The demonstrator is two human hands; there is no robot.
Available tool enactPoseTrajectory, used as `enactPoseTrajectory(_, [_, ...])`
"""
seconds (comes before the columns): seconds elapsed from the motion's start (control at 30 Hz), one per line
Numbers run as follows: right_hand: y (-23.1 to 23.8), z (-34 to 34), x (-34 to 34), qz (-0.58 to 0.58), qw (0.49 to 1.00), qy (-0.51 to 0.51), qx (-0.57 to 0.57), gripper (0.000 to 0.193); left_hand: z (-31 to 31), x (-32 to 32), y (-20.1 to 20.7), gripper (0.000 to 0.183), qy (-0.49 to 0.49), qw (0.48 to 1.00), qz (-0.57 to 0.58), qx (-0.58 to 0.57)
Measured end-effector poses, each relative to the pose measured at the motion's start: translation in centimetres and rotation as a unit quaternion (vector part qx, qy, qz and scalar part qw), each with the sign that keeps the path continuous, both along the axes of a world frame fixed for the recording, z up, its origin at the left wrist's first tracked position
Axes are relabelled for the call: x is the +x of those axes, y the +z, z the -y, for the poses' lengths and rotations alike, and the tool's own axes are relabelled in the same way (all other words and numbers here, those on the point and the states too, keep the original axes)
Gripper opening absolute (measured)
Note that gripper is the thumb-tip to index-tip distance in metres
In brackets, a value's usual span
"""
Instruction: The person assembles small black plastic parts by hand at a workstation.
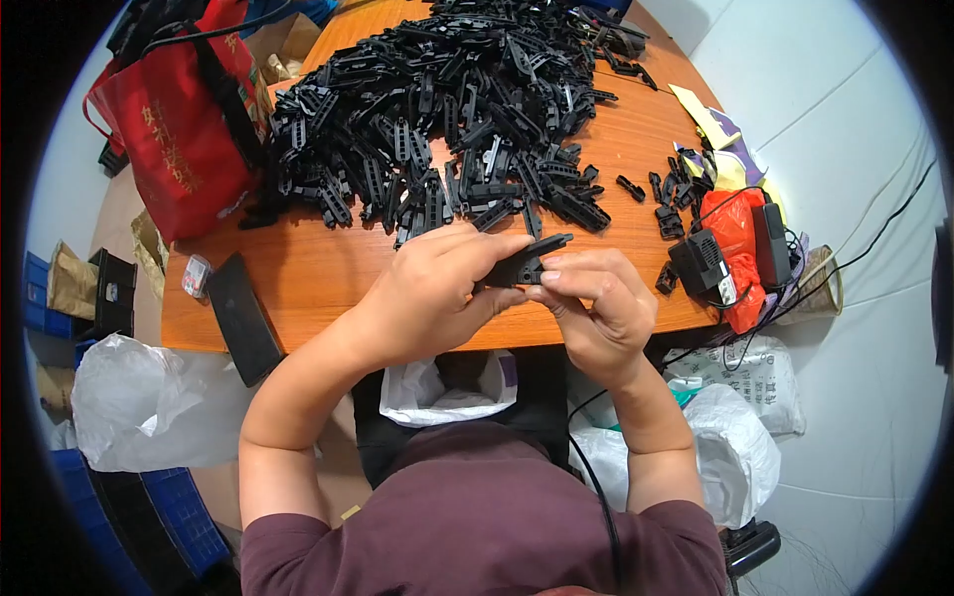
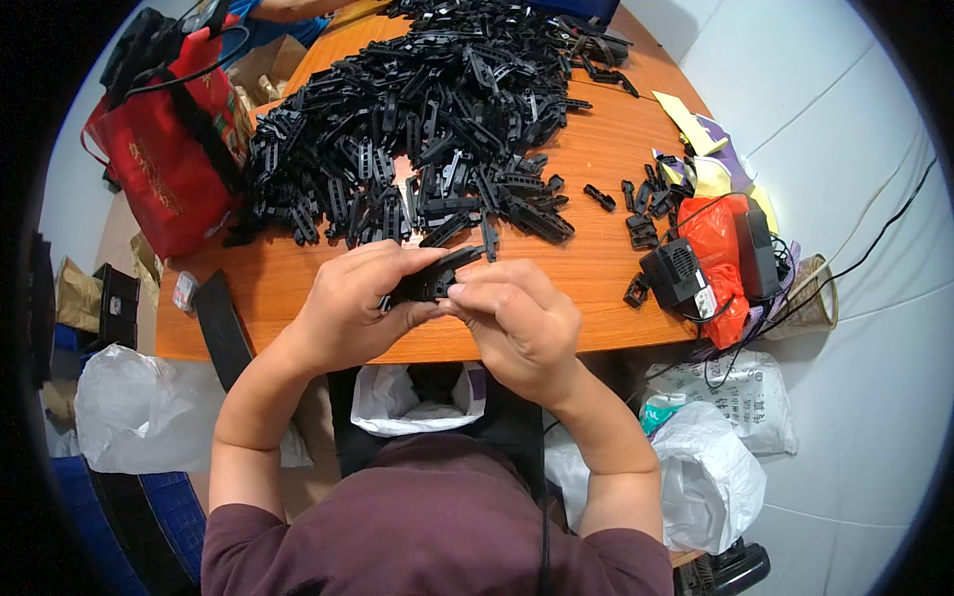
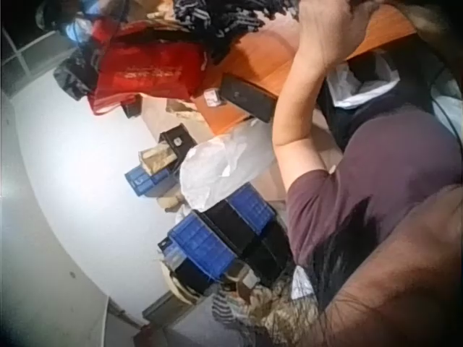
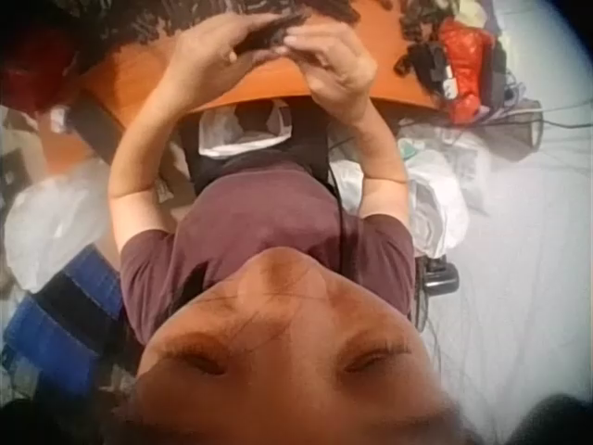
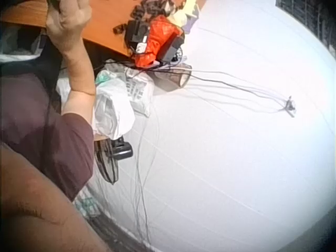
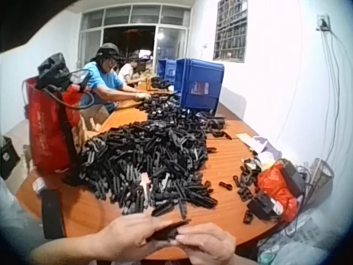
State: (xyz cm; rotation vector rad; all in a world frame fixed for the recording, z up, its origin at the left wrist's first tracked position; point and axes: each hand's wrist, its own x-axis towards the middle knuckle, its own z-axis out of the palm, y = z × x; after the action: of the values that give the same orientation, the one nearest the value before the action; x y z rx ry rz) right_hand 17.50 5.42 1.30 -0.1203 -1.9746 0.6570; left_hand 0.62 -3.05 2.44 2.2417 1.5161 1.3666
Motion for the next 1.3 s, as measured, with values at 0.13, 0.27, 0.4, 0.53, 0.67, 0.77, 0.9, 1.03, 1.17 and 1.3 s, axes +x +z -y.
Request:
enactPoseTrajectory(0.13, [1.5,1.1,-0.6,0.023,0.989,-0.119,-0.087,0.031,-0.1,-0.2,-0.7,0.04,0.017,0.999,-0.024,0.033])
enactPoseTrajectory(0.27, [-0.2,0.5,0.5,0.124,0.99,-0.024,-0.061,0.032,0.3,-0.3,-2.3,0.039,-0.012,1.0,-0.026,0.0])
enactPoseTrajectory(0.4, [-2.4,1.7,3.0,0.242,0.969,0.029,-0.025,0.03,1.8,-0.7,-2.1,0.047,-0.034,0.973,0.029,-0.225])
enactPoseTrajectory(0.53, [-6.8,4.9,3.6,0.281,0.958,0.051,-0.011,0.027,-1.8,-4.4,-3.7,0.024,0.251,0.951,-0.073,-0.167])
enactPoseTrajectory(0.67, [-6.0,2.8,2.6,0.214,0.977,-0.001,0.022,0.021,-4.6,-2.7,-4.7,0.021,0.289,0.93,-0.155,-0.166])
enactPoseTrajectory(0.77, [-5.2,-3.6,2.5,0.217,0.96,-0.176,-0.013,0.012,-5.8,-1.9,-6.0,0.028,0.281,0.921,-0.23,-0.141])
enactPoseTrajectory(0.9, [-5.0,-10.9,2.7,0.253,0.916,-0.308,-0.045,0.011,-6.6,-1.4,-7.8,0.041,0.239,0.923,-0.269,-0.134])
enactPoseTrajectory(1.03, [-5.0,-13.1,2.0,0.417,0.851,-0.315,-0.048,0.017,-5.9,-1.7,-7.2,0.041,0.245,0.949,-0.163,-0.114])
enactPoseTrajectory(1.17, [-5.1,-12.3,2.1,0.433,0.832,-0.34,-0.061,0.02,-4.7,-2.0,-5.7,0.031,0.097,0.894,0.336,-0.28])
enactPoseTrajectory(1.3, [-3.6,-7.8,1.9,0.207,0.929,-0.211,-0.222,0.017,-3.4,-1.7,-4.6,0.033,-0.021,0.795,0.548,-0.26])
